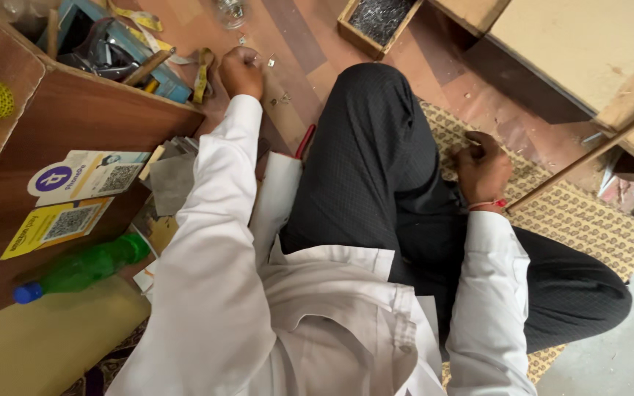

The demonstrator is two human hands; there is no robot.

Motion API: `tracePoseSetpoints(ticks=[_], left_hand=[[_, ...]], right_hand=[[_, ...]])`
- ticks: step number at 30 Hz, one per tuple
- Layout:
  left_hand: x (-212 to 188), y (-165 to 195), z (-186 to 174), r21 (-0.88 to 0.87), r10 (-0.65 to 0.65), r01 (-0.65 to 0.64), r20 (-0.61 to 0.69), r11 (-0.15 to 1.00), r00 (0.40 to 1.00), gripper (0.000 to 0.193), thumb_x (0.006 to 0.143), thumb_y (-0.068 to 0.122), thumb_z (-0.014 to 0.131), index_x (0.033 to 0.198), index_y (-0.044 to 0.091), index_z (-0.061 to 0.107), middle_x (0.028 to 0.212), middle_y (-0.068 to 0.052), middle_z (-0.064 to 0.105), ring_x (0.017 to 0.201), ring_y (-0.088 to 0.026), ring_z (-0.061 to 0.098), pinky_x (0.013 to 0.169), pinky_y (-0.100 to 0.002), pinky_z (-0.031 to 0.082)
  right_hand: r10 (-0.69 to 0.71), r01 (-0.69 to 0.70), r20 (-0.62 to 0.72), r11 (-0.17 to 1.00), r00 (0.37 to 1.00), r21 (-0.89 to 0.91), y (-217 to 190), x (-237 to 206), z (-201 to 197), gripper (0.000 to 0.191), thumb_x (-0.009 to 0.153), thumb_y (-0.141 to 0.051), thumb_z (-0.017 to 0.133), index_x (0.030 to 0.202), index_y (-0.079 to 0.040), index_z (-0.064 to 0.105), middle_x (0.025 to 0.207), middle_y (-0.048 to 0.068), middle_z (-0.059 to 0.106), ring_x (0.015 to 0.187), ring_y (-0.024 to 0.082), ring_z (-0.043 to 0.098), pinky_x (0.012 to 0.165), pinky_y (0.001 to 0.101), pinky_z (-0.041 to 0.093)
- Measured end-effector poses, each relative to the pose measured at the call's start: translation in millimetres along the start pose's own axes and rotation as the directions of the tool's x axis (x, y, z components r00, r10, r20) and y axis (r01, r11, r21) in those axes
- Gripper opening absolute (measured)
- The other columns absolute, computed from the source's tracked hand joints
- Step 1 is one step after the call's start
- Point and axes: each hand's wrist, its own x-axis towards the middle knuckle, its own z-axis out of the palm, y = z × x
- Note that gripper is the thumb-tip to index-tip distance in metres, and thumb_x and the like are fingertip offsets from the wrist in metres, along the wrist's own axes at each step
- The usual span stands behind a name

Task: The person sits on the floor and repeatedly places rectangular cardboard covers on a wooden jig, then uses a hammer to drive staples into the edges. The person handles the covers one at a time, repositioning them between hammering actions.

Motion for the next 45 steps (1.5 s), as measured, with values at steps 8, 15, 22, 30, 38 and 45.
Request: tracePoseSetpoints(ticks=[8,15,22,30,38,45], left_hand=[[-14,20,12,0.266,-0.128,0.122,0.006,0.956,0.992,0.007,0.072,0.003,0.079,0.077,0.007,0.075,0.085,-0.017,0.071,0.08,-0.034,0.07,0.068,-0.043,0.055],[-15,64,24,0.23,-0.099,0.053,0.193,0.972,0.976,0.006,0.087,-0.006,0.071,0.086,0.0,0.069,0.09,-0.017,0.072,0.08,-0.028,0.071,0.067,-0.037,0.057],[-11,106,34,-0.57,0.017,0.167,0.304,0.805,0.953,0.012,0.102,-0.018,0.061,0.103,-0.006,0.065,0.101,-0.016,0.073,0.087,-0.02,0.072,0.073,-0.03,0.061],[-61,274,85,-0.548,0.53,-0.151,0.643,0.823,0.552,0.025,0.093,0.004,0.075,0.116,0.012,0.077,0.11,-0.012,0.075,0.098,-0.024,0.071,0.085,-0.039,0.057],[-151,318,131,-0.61,0.602,-0.106,0.713,0.786,0.361,0.021,0.087,0.001,0.075,0.106,0.001,0.066,0.089,-0.014,0.076,0.08,-0.021,0.075,0.07,-0.036,0.058],[-149,294,153,-0.599,0.522,0.125,0.767,0.791,0.373,0.013,0.091,0.007,0.074,0.099,-0.001,0.067,0.089,-0.012,0.077,0.077,-0.017,0.074,0.066,-0.033,0.059]], right_hand=[[0.092,-0.099,0.064,0.989,0.994,0.112,3,0,3,0.026,0.095,-0.008,0.075,0.12,-0.004,0.074,0.087,0.011,0.077,0.076,0.017,0.076,0.068,0.031,0.059],[0.002,-0.019,-0.085,0.98,0.996,-0.2,1,8,1,0.043,0.082,-0.024,0.075,0.122,-0.01,0.072,0.094,0.021,0.072,0.081,0.039,0.069,0.071,0.0497,0.055],[0.212,-0.212,0.006,0.977,0.977,0.021,-28,2,-31,0.036,0.084,-0.025,0.071,0.117,-0.01,0.071,0.092,0.019,0.075,0.089,0.038,0.073,0.081,0.047,0.057],[0.263,-0.186,-0.055,0.801,0.963,0.569,-29,10,-38,0.043,0.089,-0.018,0.079,0.126,0.001,0.068,0.096,0.015,0.077,0.082,0.018,0.075,0.072,0.0324,0.061],[0.386,-0.193,-0.087,0.629,0.918,0.753,-22,14,-44,0.025,0.092,-0.007,0.077,0.114,0.005,0.075,0.091,0.012,0.078,0.075,0.014,0.074,0.067,0.0275,0.062],[0.361,-0.152,-0.197,0.742,0.912,0.653,-15,20,-40,0.018,0.093,-0.008,0.078,0.108,0.003,0.079,0.085,0.014,0.079,0.07,0.015,0.073,0.062,0.0292,0.059]])
